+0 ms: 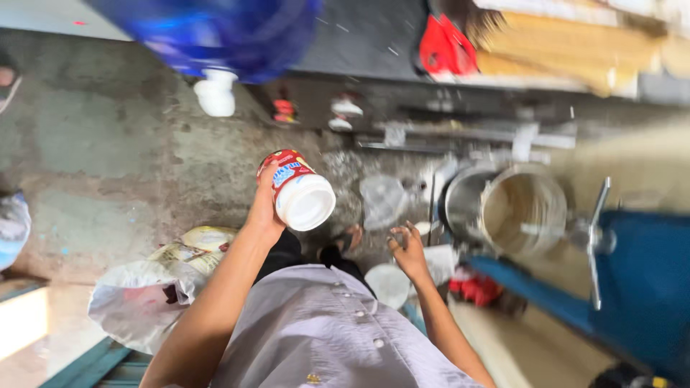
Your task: The person retrieves a white bowl, fills it with water from a dispenser, and rinses it. They then open a plastic bag and pour its contents into a mixing machine. Finally, they scoop a white powder from a large container into a plastic bag.
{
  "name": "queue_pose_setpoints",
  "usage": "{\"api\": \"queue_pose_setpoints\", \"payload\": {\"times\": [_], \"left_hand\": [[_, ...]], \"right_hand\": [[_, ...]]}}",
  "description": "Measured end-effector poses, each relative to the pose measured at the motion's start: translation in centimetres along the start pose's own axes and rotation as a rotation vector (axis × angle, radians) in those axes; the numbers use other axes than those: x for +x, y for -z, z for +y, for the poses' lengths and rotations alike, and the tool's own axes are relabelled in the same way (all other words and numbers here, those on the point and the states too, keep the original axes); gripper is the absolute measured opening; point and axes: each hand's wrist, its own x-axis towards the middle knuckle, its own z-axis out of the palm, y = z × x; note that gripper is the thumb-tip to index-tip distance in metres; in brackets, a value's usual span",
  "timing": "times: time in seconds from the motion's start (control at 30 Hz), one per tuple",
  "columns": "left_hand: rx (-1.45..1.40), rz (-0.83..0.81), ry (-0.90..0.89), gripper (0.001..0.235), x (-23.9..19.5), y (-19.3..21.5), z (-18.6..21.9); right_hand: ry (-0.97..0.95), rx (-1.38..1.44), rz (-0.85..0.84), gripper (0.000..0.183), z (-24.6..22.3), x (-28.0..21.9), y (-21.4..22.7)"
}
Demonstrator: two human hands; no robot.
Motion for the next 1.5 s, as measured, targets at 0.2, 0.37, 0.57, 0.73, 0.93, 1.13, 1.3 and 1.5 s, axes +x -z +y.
{"api": "queue_pose_setpoints", "payload": {"times": [0.2,0.37,0.57,0.73,0.93,1.13,1.3,1.5], "left_hand": [[-0.296,-0.133,-0.243,0.048,-1.2,6.6,8.1],[-0.498,-0.129,-0.317,0.054,-0.4,11.8,15.8],[-0.648,-0.051,-0.413,0.063,-0.3,19.2,24.5],[-0.762,-0.118,-0.715,0.060,-3.9,25.6,29.2],[-0.790,0.100,-0.844,0.062,-10.4,31.4,29.2],[-0.989,0.121,-1.007,0.073,-13.6,35.4,26.4],[-1.161,0.336,-1.121,0.068,-15.8,39.0,25.7],[-1.174,0.522,-1.416,0.065,-18.6,41.7,30.2]], "right_hand": [[0.188,-0.027,-0.040,0.032,-8.1,10.1,3.8],[0.064,0.022,-0.358,0.037,-17.8,14.6,1.4],[0.278,-0.105,-0.857,0.042,-32.8,16.1,-11.3],[0.632,-0.177,-0.914,0.034,-46.9,18.2,-21.5],[0.743,0.095,-1.021,0.012,-57.2,21.8,-29.3],[0.616,0.033,-1.035,0.014,-62.3,24.7,-34.6],[0.467,-0.197,-1.022,0.018,-66.4,28.5,-39.8],[0.668,-0.107,-1.203,0.015,-74.3,34.5,-49.0]]}}
